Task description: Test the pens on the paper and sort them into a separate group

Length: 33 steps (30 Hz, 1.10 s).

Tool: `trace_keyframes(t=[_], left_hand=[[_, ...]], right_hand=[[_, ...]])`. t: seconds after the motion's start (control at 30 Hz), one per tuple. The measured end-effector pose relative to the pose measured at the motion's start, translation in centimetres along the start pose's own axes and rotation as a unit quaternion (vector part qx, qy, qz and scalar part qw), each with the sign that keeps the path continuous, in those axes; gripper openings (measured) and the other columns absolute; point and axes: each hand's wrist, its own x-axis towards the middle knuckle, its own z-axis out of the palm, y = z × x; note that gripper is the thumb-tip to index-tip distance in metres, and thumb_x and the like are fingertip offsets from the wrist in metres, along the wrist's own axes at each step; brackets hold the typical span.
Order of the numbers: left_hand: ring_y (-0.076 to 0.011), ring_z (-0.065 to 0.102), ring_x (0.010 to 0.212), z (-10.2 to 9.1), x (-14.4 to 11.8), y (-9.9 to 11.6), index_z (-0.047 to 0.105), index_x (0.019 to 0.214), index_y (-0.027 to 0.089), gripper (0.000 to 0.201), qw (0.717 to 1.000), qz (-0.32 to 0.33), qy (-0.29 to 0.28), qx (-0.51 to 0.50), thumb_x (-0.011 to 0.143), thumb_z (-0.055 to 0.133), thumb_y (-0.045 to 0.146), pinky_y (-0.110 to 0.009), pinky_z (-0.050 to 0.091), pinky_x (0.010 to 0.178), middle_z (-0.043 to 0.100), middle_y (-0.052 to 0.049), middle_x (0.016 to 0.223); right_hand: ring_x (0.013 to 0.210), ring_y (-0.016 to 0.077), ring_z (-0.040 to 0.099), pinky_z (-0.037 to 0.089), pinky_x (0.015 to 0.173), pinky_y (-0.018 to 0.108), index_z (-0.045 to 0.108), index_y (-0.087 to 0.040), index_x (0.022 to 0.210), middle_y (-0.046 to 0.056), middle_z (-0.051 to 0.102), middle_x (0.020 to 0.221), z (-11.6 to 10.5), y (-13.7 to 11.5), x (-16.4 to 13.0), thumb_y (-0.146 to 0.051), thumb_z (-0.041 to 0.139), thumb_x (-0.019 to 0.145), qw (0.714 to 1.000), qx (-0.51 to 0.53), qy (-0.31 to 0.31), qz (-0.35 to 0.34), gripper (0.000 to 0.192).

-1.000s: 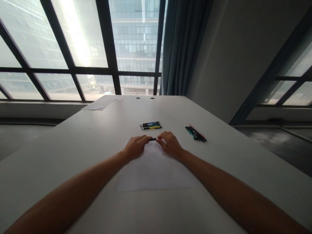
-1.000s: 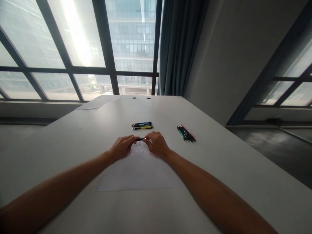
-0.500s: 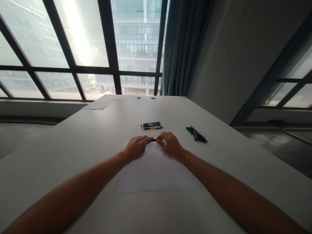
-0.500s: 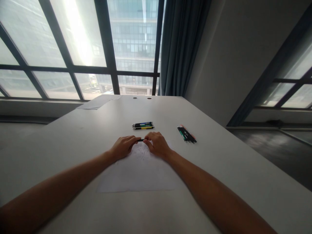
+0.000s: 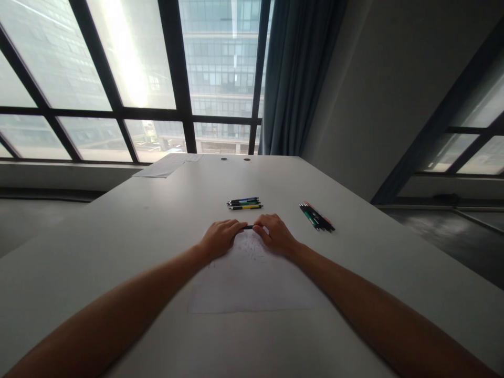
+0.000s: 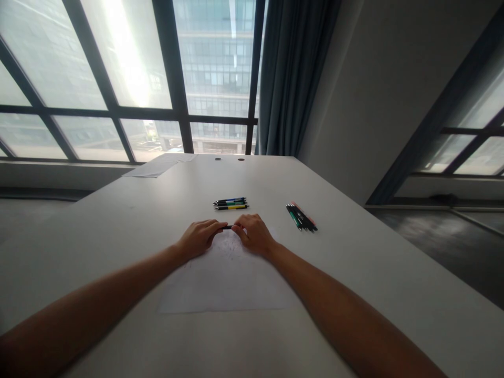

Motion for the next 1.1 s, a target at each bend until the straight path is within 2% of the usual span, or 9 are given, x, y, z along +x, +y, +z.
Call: trace_keyframes(t=[0.1,0.23,0.43,0.6,0.67,0.77,0.87,0.97,1.1], left_hand=[[-0.0162,0.067,0.088,0.0,0.0,0.0,0.059,0.12,0.019,0.028,1.0,0.001,-0.001,-0.004,0.099,0.042,0.026,-0.027,0.054,0.077,0.071,-0.006,0.098],[-0.0155,0.067,0.089,0.0,0.0,-0.1,0.059,0.121,0.021,0.029,1.0,-0.004,0.002,-0.005,0.099,0.042,0.025,-0.027,0.055,0.078,0.07,-0.006,0.097],[-0.0157,0.067,0.089,-0.1,0.0,0.1,0.059,0.121,0.021,0.029,1.0,-0.007,0.001,0.0,0.099,0.042,0.027,-0.027,0.054,0.077,0.071,-0.006,0.099],[-0.0176,0.068,0.086,-0.2,0.3,0.2,0.06,0.115,0.021,0.025,0.997,-0.075,0.01,0.027,0.098,0.044,0.029,-0.028,0.054,0.074,0.071,-0.005,0.098],[-0.0175,0.068,0.084,-0.2,0.3,0.3,0.061,0.111,0.02,0.023,0.995,-0.093,0.013,0.027,0.097,0.046,0.029,-0.028,0.054,0.072,0.072,-0.005,0.099],[-0.0164,0.069,0.081,-0.2,0.2,0.4,0.06,0.107,0.02,0.021,0.996,-0.079,0.03,-0.006,0.096,0.048,0.032,-0.026,0.053,0.071,0.072,-0.006,0.099],[-0.0136,0.067,0.07,-0.2,0.1,0.6,0.058,0.102,0.019,0.018,0.995,-0.065,0.045,-0.061,0.095,0.05,0.034,-0.023,0.05,0.066,0.072,-0.003,0.088],[-0.0123,0.061,0.056,-0.4,0.1,0.7,0.054,0.097,0.019,0.022,0.988,-0.108,0.057,-0.092,0.09,0.056,0.04,-0.022,0.046,0.057,0.066,0.002,0.068],[-0.0132,0.058,0.055,-0.6,0.2,0.6,0.052,0.098,0.02,0.026,0.978,-0.179,0.042,-0.095,0.087,0.058,0.043,-0.024,0.044,0.057,0.06,0.004,0.064]], right_hand=[[0.066,0.016,0.055,0.035,0.075,0.033,0.057,-0.017,0.072,0.004,0.062,0.07,-0.1,0.0,0.0,-0.051,0.024,0.101,1.0,0.003,-0.006,0.005,0.056],[0.067,0.0164,0.056,0.036,0.078,0.033,0.059,-0.018,0.08,0.004,0.064,0.073,0.0,0.1,0.0,-0.054,0.036,0.098,1.0,-0.002,0.01,0.01,0.047],[0.063,0.0159,0.052,0.035,0.076,0.033,0.057,-0.018,0.073,0.002,0.061,0.067,0.1,0.3,0.0,-0.04,0.035,0.1,0.999,-0.03,-0.014,0.01,0.041],[0.076,0.0213,0.055,0.036,0.079,0.038,0.058,-0.018,0.076,0.007,0.064,0.078,-0.3,0.6,0.2,-0.028,0.038,0.097,0.985,-0.113,0.089,0.1,0.031],[0.089,0.0249,0.055,0.035,0.088,0.043,0.061,-0.018,0.088,0.01,0.065,0.091,-0.6,0.1,0.3,-0.028,0.042,0.096,0.976,-0.151,0.127,0.09,0.023],[0.108,0.0278,0.052,0.028,0.103,0.049,0.058,-0.018,0.113,0.013,0.063,0.113,-0.7,-1.1,0.6,-0.028,0.047,0.095,0.982,-0.164,0.088,-0.019,0.024],[0.098,0.0247,0.056,0.035,0.099,0.044,0.056,-0.018,0.121,0.011,0.066,0.103,-0.2,-1.8,0.7,-0.019,0.043,0.096,0.988,-0.125,-0.003,-0.09,0.029],[0.089,0.0236,0.057,0.042,0.084,0.037,0.059,-0.017,0.118,0.011,0.066,0.096,0.3,-1.4,0.6,-0.009,0.04,0.093,0.991,-0.105,-0.039,-0.074,0.033],[0.092,0.0246,0.053,0.037,0.079,0.037,0.061,-0.013,0.106,0.012,0.063,0.098,-0.2,-0.5,0.4,-0.005,0.041,0.087,0.99,-0.141,0.006,-0.02,0.029]])
